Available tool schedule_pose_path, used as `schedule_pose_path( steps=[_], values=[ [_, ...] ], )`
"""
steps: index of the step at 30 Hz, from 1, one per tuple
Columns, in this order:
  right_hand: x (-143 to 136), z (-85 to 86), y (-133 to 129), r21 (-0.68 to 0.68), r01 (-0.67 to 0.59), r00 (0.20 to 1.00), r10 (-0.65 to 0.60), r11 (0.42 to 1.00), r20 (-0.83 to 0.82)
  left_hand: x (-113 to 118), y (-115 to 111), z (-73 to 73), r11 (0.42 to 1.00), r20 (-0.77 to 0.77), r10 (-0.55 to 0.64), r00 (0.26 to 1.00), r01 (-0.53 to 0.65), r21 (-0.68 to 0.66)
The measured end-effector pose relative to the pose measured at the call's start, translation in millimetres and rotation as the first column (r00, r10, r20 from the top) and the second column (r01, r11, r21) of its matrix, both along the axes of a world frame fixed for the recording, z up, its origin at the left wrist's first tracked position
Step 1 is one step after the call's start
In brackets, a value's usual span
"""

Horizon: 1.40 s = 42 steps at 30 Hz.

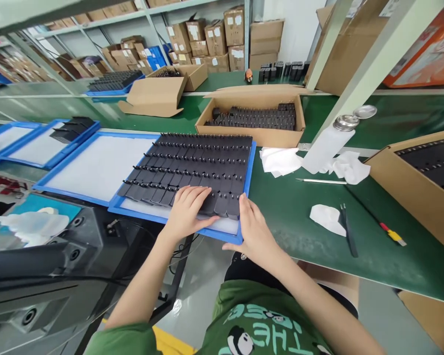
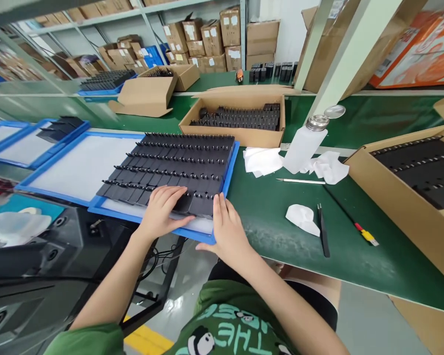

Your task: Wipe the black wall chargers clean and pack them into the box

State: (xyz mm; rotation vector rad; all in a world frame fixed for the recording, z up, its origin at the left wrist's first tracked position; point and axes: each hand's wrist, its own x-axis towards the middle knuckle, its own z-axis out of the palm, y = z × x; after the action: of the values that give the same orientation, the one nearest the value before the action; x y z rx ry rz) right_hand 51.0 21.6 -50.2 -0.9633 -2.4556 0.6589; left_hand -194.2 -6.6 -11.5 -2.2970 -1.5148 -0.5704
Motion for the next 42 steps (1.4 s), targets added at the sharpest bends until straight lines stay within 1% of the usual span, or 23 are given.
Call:
schedule_pose_path(
  steps=[3,5,6,8,11,14,17,20,22,23,25,26,27,29,31,33,35,37,38,39,40,41,42],
  values=[
    [11,20.4,11,-0.079,-0.056,0.998,0.058,0.995,0.020,-7,4,2.1,0.999,-0.060,-0.040,0.997,0.038,-0.038],
    [12,32.3,16,-0.080,-0.048,0.999,0.046,0.996,-0.022,-11,8,3.3,0.996,-0.091,-0.079,0.993,0.074,-0.059],
    [9,36.5,18,-0.046,-0.029,0.999,0.027,0.999,-0.036,-12,11,3.4,0.994,-0.101,-0.095,0.990,0.089,-0.065],
    [-4,40.9,22,0.091,0.020,1.000,-0.019,0.996,-0.018,-12,16,2.9,0.991,-0.115,-0.120,0.986,0.112,-0.071],
    [-27,40.5,24,0.253,0.052,0.996,-0.068,0.966,0.056,-11,21,1.1,0.989,-0.117,-0.139,0.983,0.132,-0.067],
    [-40,39.0,22,0.296,0.075,0.990,-0.106,0.952,0.089,-10,22,-0.8,0.984,-0.089,-0.171,0.981,0.166,-0.060],
    [-43,40.9,17,0.341,0.045,0.987,-0.094,0.939,0.130,-15,24,0.5,0.975,-0.059,-0.222,0.973,0.220,-0.037],
    [-38,53.1,9,0.374,0.012,0.985,-0.075,0.927,0.153,-15,22,16.0,0.959,-0.117,-0.278,0.953,0.283,0.031],
    [-23,70.4,1,0.396,-0.007,0.989,-0.051,0.918,0.137,-3,16,36.0,0.952,-0.147,-0.277,0.949,0.292,0.089],
    [-11,80.8,-4,0.403,-0.008,0.992,-0.043,0.915,0.117,8,11,46.8,0.956,-0.135,-0.258,0.957,0.273,0.104],
    [24,100.1,-16,0.388,0.011,0.997,-0.041,0.922,0.070,42,1,63.3,0.965,-0.071,-0.240,0.968,0.246,0.095],
    [45,106.7,-21,0.358,0.040,0.997,-0.062,0.933,0.048,63,-2,66.8,0.971,-0.031,-0.234,0.972,0.236,0.048],
    [66,110.0,-24,0.317,0.068,0.996,-0.083,0.946,0.037,87,-3,66.3,0.970,0.006,-0.242,0.970,0.242,0.011],
    [106,105.4,-27,0.228,0.142,0.987,-0.154,0.963,0.036,133,-1,53.9,0.954,0.092,-0.284,0.954,0.291,-0.067],
    [137,89.3,-25,0.143,0.191,0.975,-0.205,0.971,0.090,172,6,32.4,0.945,0.159,-0.281,0.946,0.302,-0.126],
    [159,71.1,-19,0.062,0.206,0.964,-0.213,0.977,0.158,195,11,12.4,0.949,0.185,-0.242,0.952,0.272,-0.160],
    [174,60.2,-12,-0.012,0.182,0.972,-0.178,0.983,0.155,200,10,2.9,0.951,0.226,-0.198,0.954,0.242,-0.191],
    [187,58.1,-4,-0.052,0.181,0.983,-0.180,0.982,0.031,191,2,5.4,0.948,0.300,-0.158,0.941,0.230,-0.221],
    [193,58.5,0,-0.044,0.231,0.971,-0.234,0.972,-0.053,183,-4,9.5,0.945,0.346,-0.138,0.928,0.228,-0.233],
    [198,58.4,6,-0.020,0.325,0.938,-0.324,0.946,-0.125,175,-9,14.1,0.943,0.392,-0.114,0.913,0.224,-0.247],
    [203,56.9,13,0.018,0.436,0.889,-0.427,0.900,-0.167,168,-14,18.1,0.940,0.433,-0.090,0.897,0.221,-0.262],
    [206,53.6,20,0.072,0.534,0.839,-0.517,0.842,-0.171,163,-18,20.6,0.933,0.466,-0.067,0.882,0.221,-0.284],
    [207,48.3,27,0.140,0.594,0.804,-0.577,0.793,-0.145,159,-21,21.3,0.924,0.494,-0.045,0.869,0.224,-0.310]
  ],
)
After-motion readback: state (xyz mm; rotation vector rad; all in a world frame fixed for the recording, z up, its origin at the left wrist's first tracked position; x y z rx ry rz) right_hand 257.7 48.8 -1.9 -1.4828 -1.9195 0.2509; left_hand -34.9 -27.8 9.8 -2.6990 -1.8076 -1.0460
